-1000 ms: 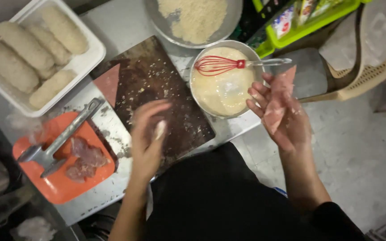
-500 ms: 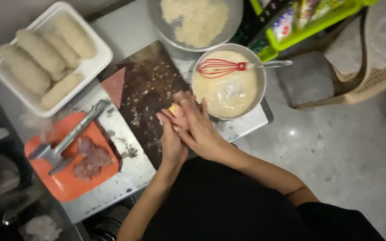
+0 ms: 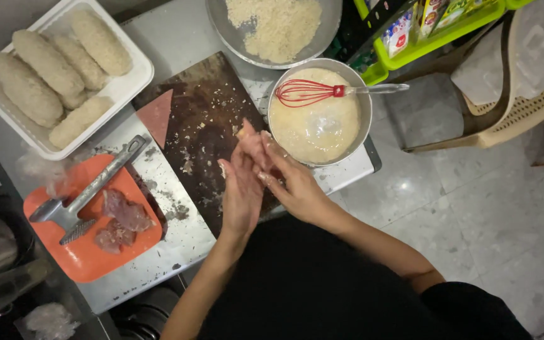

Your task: The recorder prepares chicken cordon bleu by flattening chicken pieces with a mallet, stuffing them with ham and cheese, rolling them, and coating them in breadcrumbs.

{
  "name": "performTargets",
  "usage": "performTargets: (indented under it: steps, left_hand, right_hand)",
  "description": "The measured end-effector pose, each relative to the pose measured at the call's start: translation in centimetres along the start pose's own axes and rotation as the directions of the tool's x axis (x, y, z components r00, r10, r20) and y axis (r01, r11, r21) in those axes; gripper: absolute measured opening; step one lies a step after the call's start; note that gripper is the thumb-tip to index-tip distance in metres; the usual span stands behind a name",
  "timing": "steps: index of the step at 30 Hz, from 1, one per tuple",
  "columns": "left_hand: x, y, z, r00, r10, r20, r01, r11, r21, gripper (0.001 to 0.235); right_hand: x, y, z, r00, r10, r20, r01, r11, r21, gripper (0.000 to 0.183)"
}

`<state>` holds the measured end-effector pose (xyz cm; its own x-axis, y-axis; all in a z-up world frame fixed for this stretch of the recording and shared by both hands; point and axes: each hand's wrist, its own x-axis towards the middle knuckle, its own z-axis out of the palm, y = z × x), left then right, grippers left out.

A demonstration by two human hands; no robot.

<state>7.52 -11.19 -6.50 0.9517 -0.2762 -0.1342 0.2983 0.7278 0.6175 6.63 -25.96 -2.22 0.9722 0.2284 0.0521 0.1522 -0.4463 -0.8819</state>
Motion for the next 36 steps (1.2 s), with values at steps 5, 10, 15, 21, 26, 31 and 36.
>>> performTargets:
  steps: [5,10,15,21,26,31,36]
  left_hand:
    - [0.0,1.9,3.1,0.996,-0.063,0.055,0.059,0.995,0.074,0.085]
    - [-0.1,2.3,4.5,0.992,-0.073,0.105,0.06,0.991,0.123,0.085]
    - [0.1,1.8,3.0,0.989,-0.062,0.133,-0.003,0.895,0.445,0.082]
    - [0.4,3.7,2.9,0.993,-0.082,-0.083,0.116,0.756,0.644,0.061]
    - [0.1,5.5,4.2,1.0,-0.022,-0.005,0.021,0.805,0.593,0.051]
    - [-0.7,8.5,8.6,0.984,-0.096,0.152,-0.008,0.819,0.574,0.053]
    - [-1.2,9.9,11.4,0.96,0.115,0.255,-0.274,0.563,0.78,0.039]
  right_hand:
    - [-0.1,2.2,0.6,0.987,0.101,-0.129,-0.089,0.992,0.093,0.064]
    - [0.1,3.2,1.1,0.931,0.342,-0.128,-0.265,0.874,0.408,0.063]
    - [-0.2,7.7,0.9,0.943,0.324,-0.074,-0.151,0.615,0.774,0.057]
    - [0.2,4.2,-4.3,0.885,0.303,0.354,-0.421,0.193,0.886,0.06]
    - [-2.2,3.1,-7.3,0.88,0.179,0.44,-0.468,0.174,0.866,0.076]
    - [-3.7,2.2,-8.7,0.849,0.055,0.525,-0.527,0.027,0.849,0.082]
    - [-4.0,1.4,-8.9,0.851,-0.036,0.524,-0.525,-0.047,0.85,0.075]
